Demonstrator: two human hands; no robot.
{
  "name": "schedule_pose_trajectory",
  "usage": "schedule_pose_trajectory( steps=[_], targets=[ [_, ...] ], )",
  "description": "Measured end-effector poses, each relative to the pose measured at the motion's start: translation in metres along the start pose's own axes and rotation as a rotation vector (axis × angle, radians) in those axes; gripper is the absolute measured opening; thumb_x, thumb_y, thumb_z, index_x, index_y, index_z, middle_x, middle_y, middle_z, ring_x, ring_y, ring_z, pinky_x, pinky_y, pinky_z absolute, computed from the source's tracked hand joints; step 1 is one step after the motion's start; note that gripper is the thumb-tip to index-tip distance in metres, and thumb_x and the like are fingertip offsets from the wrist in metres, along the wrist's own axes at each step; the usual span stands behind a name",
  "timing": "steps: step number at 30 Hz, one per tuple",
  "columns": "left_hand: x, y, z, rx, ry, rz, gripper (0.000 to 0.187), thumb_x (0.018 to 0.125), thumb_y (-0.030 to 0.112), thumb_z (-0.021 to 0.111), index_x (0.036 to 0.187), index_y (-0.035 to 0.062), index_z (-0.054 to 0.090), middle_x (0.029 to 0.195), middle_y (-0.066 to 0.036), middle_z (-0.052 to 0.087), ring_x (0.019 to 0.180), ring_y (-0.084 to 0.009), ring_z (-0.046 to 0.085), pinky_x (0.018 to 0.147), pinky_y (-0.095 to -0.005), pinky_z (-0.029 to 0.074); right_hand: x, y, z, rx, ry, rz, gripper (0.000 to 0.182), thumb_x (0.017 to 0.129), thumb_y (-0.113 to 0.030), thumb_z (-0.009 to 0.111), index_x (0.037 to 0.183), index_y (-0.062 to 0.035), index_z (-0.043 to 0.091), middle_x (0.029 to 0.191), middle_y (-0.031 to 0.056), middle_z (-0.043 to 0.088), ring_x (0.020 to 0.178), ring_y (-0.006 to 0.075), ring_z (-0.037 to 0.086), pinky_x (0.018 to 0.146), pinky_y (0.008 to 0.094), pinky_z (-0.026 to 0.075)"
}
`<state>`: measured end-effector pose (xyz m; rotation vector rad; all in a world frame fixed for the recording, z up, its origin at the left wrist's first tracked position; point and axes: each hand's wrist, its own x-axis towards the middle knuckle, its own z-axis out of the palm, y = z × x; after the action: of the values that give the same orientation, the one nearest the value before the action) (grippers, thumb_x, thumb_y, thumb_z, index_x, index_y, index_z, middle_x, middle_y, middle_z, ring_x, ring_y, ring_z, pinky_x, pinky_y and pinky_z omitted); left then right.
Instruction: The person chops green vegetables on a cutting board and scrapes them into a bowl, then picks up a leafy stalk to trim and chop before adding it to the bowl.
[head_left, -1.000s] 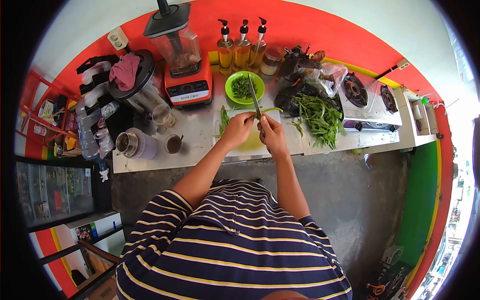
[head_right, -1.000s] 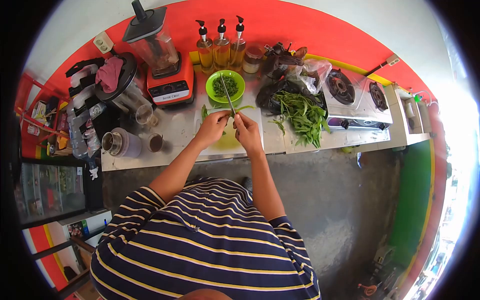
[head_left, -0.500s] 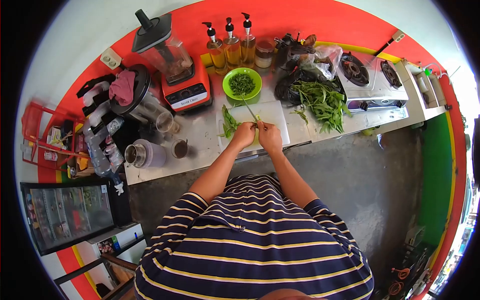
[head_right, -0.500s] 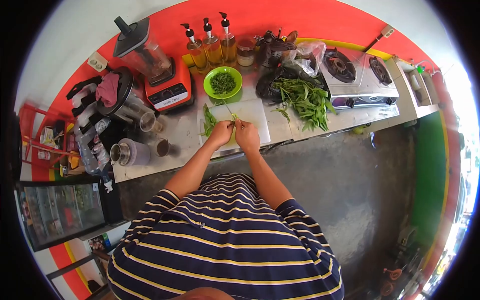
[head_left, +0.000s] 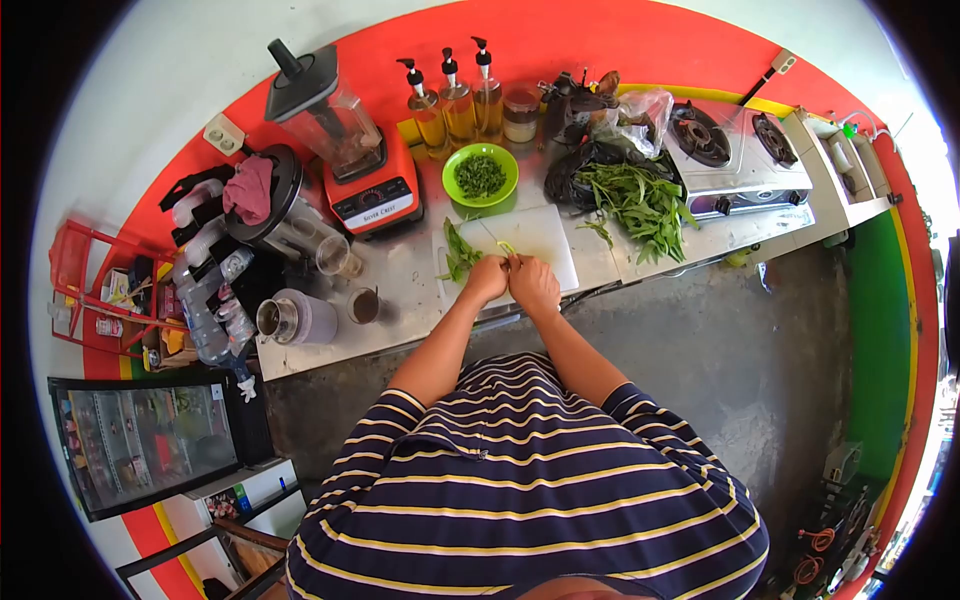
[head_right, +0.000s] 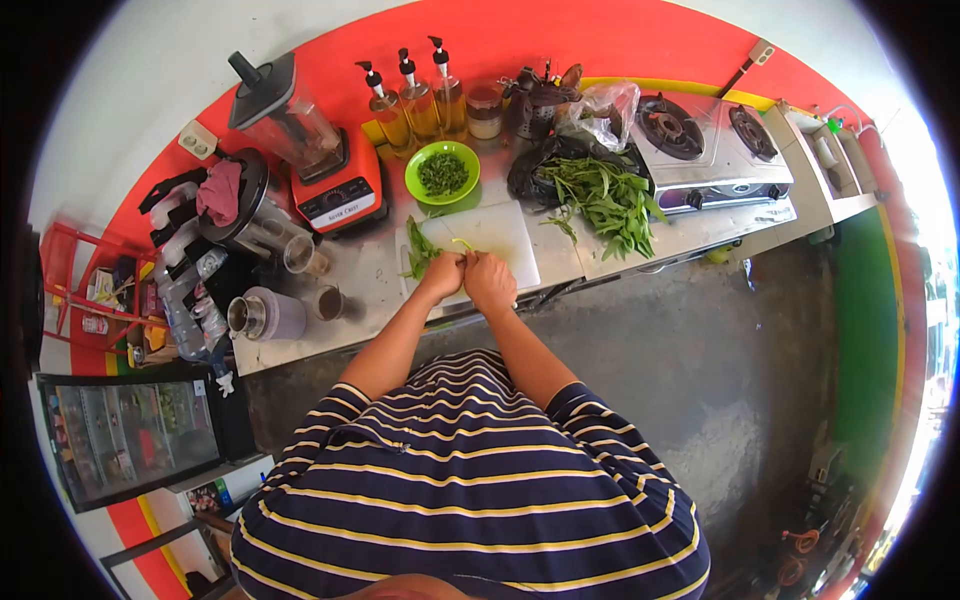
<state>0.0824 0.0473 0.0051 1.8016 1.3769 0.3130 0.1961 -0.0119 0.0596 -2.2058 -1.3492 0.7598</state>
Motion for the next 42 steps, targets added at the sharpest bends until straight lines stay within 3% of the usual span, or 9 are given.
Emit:
schedule_pose_trajectory(
  steps=[7,12,15,17,20,27,31,36,42],
  targets=[
    [-0.010,0.008,0.001,-0.010,-0.034,0.029,0.028,0.095,0.020,0.058,0.109,0.0014,0.073,0.101,-0.026,0.071,0.095,-0.0412,0.069,0.083,-0.0452,0.053,0.012,0.030,0.000,-0.107,0.085,0.037,0.037,0.102,-0.040,0.050,0.111,-0.0125,0.073,0.101,0.0219,0.073,0.095,0.0456,0.068,0.086,0.0548,0.053],
    [-0.012,0.005,-0.006,-0.127,0.189,0.107,0.025,0.095,0.017,0.053,0.099,0.0009,0.071,0.095,-0.026,0.069,0.091,-0.0449,0.067,0.078,-0.0484,0.053,0.020,0.053,-0.007,0.046,0.103,-0.012,0.038,0.101,-0.041,0.052,0.116,-0.0126,0.073,0.101,0.0210,0.073,0.096,0.0476,0.067,0.086,0.0542,0.053],
    [-0.008,0.003,-0.014,-0.248,0.146,-0.081,0.025,0.097,0.016,0.052,0.105,0.0000,0.069,0.092,-0.024,0.071,0.084,-0.0360,0.071,0.074,-0.0422,0.054,0.045,0.084,0.018,0.134,0.042,-0.204,0.043,0.102,-0.045,0.053,0.111,-0.0079,0.071,0.089,0.0198,0.074,0.071,0.0389,0.070,0.066,0.0472,0.054],
    [-0.007,0.001,-0.017,-0.533,0.033,-0.144,0.024,0.100,0.013,0.050,0.112,-0.0011,0.066,0.092,-0.017,0.073,0.082,-0.0227,0.072,0.072,-0.0342,0.054,0.055,0.088,0.022,0.492,-0.227,0.197,0.050,0.103,-0.049,0.051,0.109,-0.0023,0.067,0.075,0.0175,0.071,0.045,0.0225,0.056,0.044,0.0361,0.042],
    [-0.016,0.000,-0.018,-0.773,0.051,-0.094,0.024,0.104,0.009,0.047,0.117,-0.0016,0.064,0.094,-0.011,0.073,0.085,-0.0147,0.070,0.073,-0.0295,0.053,0.050,0.073,-0.007,0.583,-0.380,0.259,0.053,0.104,-0.051,0.048,0.109,-0.0001,0.063,0.068,0.0145,0.065,0.038,0.0107,0.040,0.035,0.0288,0.029],
    [-0.039,0.011,-0.045,-0.814,0.086,-0.131,0.024,0.103,0.016,0.059,0.118,-0.0007,0.066,0.106,-0.007,0.071,0.091,-0.0150,0.069,0.078,-0.0279,0.053,0.031,0.035,-0.060,0.575,-0.409,0.288,0.062,0.104,-0.054,0.046,0.112,0.0053,0.063,0.064,0.0136,0.063,0.038,0.0108,0.041,0.036,0.0277,0.029],
    [-0.047,0.022,-0.063,-1.078,0.161,-0.206,0.027,0.100,0.019,0.066,0.120,0.0015,0.067,0.104,-0.003,0.071,0.090,-0.0130,0.068,0.080,-0.0277,0.053,0.017,0.009,-0.078,0.626,-0.435,0.087,0.056,0.104,-0.051,0.050,0.115,0.0001,0.071,0.065,0.0074,0.064,0.046,0.0069,0.042,0.045,0.0255,0.033],
    [-0.052,0.040,-0.089,-1.175,0.216,-0.138,0.024,0.099,0.018,0.068,0.118,0.0029,0.069,0.099,-0.002,0.070,0.086,-0.0111,0.065,0.079,-0.0252,0.053,-0.002,-0.034,-0.079,0.614,-0.395,-0.333,0.032,0.097,-0.030,0.068,0.106,0.0010,0.072,0.064,-0.0005,0.060,0.056,0.0034,0.045,0.051,0.0245,0.034],
    [-0.062,0.067,-0.102,-1.178,0.227,0.014,0.023,0.098,0.014,0.068,0.116,0.0002,0.069,0.101,-0.004,0.071,0.089,-0.0098,0.066,0.079,-0.0244,0.054,-0.011,-0.054,-0.072,0.743,-0.387,-0.294,0.017,0.096,-0.018,0.070,0.100,-0.0014,0.067,0.064,-0.0050,0.053,0.052,0.0016,0.042,0.047,0.0223,0.031]
  ],
)
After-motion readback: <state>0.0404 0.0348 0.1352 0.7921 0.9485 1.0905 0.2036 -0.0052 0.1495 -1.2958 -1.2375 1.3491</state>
